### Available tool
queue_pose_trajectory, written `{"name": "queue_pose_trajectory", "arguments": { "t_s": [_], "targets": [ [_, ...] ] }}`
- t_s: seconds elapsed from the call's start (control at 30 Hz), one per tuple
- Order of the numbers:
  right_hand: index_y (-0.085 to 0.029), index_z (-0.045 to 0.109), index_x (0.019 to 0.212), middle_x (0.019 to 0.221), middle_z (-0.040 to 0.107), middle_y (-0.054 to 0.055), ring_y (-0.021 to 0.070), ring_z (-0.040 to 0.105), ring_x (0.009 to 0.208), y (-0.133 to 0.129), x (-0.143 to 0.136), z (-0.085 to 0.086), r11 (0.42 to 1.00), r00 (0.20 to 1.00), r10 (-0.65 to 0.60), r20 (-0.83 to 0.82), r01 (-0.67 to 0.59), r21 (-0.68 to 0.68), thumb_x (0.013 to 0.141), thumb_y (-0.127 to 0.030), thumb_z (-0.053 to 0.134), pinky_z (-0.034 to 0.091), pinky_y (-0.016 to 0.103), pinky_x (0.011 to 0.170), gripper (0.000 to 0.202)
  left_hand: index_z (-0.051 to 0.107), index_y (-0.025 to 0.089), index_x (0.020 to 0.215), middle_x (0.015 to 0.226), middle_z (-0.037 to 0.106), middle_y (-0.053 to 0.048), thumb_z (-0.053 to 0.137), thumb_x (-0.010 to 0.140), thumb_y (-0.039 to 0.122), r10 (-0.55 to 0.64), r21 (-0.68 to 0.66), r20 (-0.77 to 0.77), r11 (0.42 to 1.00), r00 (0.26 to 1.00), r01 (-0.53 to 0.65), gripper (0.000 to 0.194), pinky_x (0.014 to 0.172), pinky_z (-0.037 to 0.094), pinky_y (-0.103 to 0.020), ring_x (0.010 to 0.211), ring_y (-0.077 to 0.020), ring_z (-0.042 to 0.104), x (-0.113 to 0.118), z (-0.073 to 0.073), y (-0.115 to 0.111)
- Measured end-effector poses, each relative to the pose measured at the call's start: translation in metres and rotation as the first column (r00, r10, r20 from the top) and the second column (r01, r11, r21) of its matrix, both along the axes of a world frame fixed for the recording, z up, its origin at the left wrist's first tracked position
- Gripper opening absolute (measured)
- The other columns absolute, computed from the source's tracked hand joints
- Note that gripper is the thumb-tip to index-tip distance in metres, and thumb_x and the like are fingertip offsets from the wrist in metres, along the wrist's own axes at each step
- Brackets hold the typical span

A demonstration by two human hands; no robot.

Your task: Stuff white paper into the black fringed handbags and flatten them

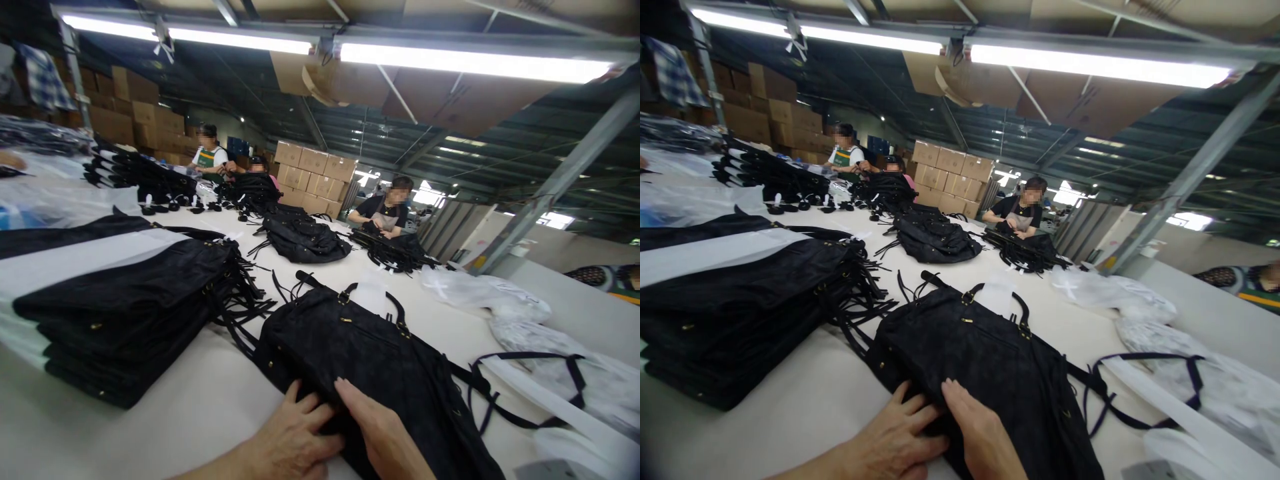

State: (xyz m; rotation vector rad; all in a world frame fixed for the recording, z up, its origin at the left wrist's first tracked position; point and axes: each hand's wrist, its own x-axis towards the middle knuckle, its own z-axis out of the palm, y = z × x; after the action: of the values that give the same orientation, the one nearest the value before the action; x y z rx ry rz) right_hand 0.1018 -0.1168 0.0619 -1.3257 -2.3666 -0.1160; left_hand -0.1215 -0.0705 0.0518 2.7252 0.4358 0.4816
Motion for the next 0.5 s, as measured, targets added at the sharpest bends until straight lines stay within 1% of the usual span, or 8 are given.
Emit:
{"name": "queue_pose_trajectory", "arguments": {
  "t_s": [0.07, 0.13, 0.2, 0.27, 0.33, 0.37, 0.43, 0.5],
  "targets": [
    [-0.015, 0.044, 0.143, 0.134, 0.06, 0.007, 0.0172, 0.057, 0.123, -0.003, -0.003, -0.012, 0.985, 0.981, 0.045, 0.187, -0.075, 0.158, 0.08, 0.005, 0.032, 0.05, 0.027, 0.101, 0.067, 0.055, 0.032, 0.123, 0.129, 0.059, -0.009, 0.071, 0.08, 0.033, 0.0, 0.022, -0.016, 1.0, 1.0, 0.0, 0.047, 0.104, 0.024, -0.062, 0.114, -0.0341, 0.054, -0.003, -0.001, 0.004],
    [-0.008, 0.048, 0.139, 0.129, 0.064, 0.01, 0.0196, 0.06, 0.119, -0.005, -0.005, -0.028, 0.93, 0.938, 0.041, 0.345, -0.162, 0.331, 0.086, 0.0, 0.033, 0.053, 0.027, 0.098, 0.055, 0.058, 0.031, 0.117, 0.113, 0.067, -0.004, 0.069, 0.082, 0.038, -0.012, 0.023, -0.035, 1.0, 0.999, 0.013, 0.037, 0.103, 0.031, -0.056, 0.104, -0.0291, 0.058, -0.007, -0.004, 0.011],
    [-0.004, 0.055, 0.131, 0.122, 0.068, 0.011, 0.0208, 0.064, 0.114, -0.005, -0.008, -0.04, 0.873, 0.903, 0.007, 0.43, -0.215, 0.437, 0.091, -0.005, 0.034, 0.054, 0.028, 0.097, 0.046, 0.061, 0.027, 0.107, 0.103, 0.07, -0.001, 0.066, 0.085, 0.035, -0.032, 0.01, -0.029, 0.999, 0.999, 0.032, 0.024, 0.102, 0.037, -0.045, 0.1, -0.0245, 0.061, -0.014, -0.004, 0.023],
    [-0.006, 0.062, 0.124, 0.119, 0.07, 0.01, 0.0208, 0.066, 0.111, -0.004, -0.009, -0.043, 0.847, 0.884, -0.027, 0.467, -0.228, 0.48, 0.092, -0.006, 0.033, 0.055, 0.028, 0.096, 0.043, 0.062, 0.025, 0.104, 0.107, 0.07, -0.002, 0.06, 0.088, 0.023, -0.054, 0.001, 0.003, 0.999, 0.999, 0.054, 0.016, 0.101, 0.04, -0.036, 0.104, -0.0211, 0.062, -0.023, -0.001, 0.035],
    [-0.009, 0.065, 0.12, 0.118, 0.071, 0.008, 0.0203, 0.067, 0.109, -0.003, -0.01, -0.04, 0.836, 0.879, -0.034, 0.476, -0.236, 0.495, 0.092, -0.005, 0.033, 0.055, 0.027, 0.094, 0.042, 0.063, 0.022, 0.103, 0.11, 0.07, -0.003, 0.053, 0.089, 0.013, -0.055, 0.011, 0.017, 0.998, 0.998, 0.055, 0.02, 0.098, 0.043, -0.03, 0.106, -0.0194, 0.062, -0.031, 0.005, 0.041],
    [-0.01, 0.065, 0.12, 0.119, 0.071, 0.007, 0.0202, 0.067, 0.109, -0.004, -0.011, -0.038, 0.837, 0.883, -0.029, 0.468, -0.234, 0.495, 0.093, -0.006, 0.033, 0.056, 0.027, 0.094, 0.042, 0.064, 0.021, 0.101, 0.108, 0.071, -0.003, 0.052, 0.088, 0.009, -0.033, 0.026, -0.003, 0.999, 0.999, 0.033, 0.021, 0.095, 0.046, -0.029, 0.103, -0.0195, 0.064, -0.033, 0.01, 0.042],
    [-0.011, 0.062, 0.124, 0.122, 0.069, 0.006, 0.0208, 0.065, 0.112, -0.004, -0.011, -0.038, 0.849, 0.898, -0.008, 0.439, -0.226, 0.478, 0.095, -0.009, 0.035, 0.056, 0.028, 0.093, 0.04, 0.065, 0.019, 0.088, 0.095, 0.072, -0.005, 0.052, 0.084, 0.007, 0.064, 0.087, -0.09, 0.995, 0.994, -0.056, 0.017, 0.084, 0.051, -0.03, 0.09, -0.0213, 0.067, -0.031, 0.022, 0.037],
    [-0.012, 0.058, 0.13, 0.127, 0.066, 0.006, 0.0216, 0.063, 0.116, -0.003, -0.012, -0.045, 0.879, 0.926, 0.033, 0.376, -0.206, 0.429, 0.096, -0.014, 0.039, 0.056, 0.03, 0.095, 0.038, 0.063, 0.018, 0.079, 0.083, 0.07, -0.006, 0.052, 0.083, 0.009, 0.125, 0.156, -0.14, 0.982, 0.982, -0.103, 0.014, 0.074, 0.053, -0.032, 0.079, -0.0219, 0.066, -0.021, 0.035, 0.028]
  ]
}}
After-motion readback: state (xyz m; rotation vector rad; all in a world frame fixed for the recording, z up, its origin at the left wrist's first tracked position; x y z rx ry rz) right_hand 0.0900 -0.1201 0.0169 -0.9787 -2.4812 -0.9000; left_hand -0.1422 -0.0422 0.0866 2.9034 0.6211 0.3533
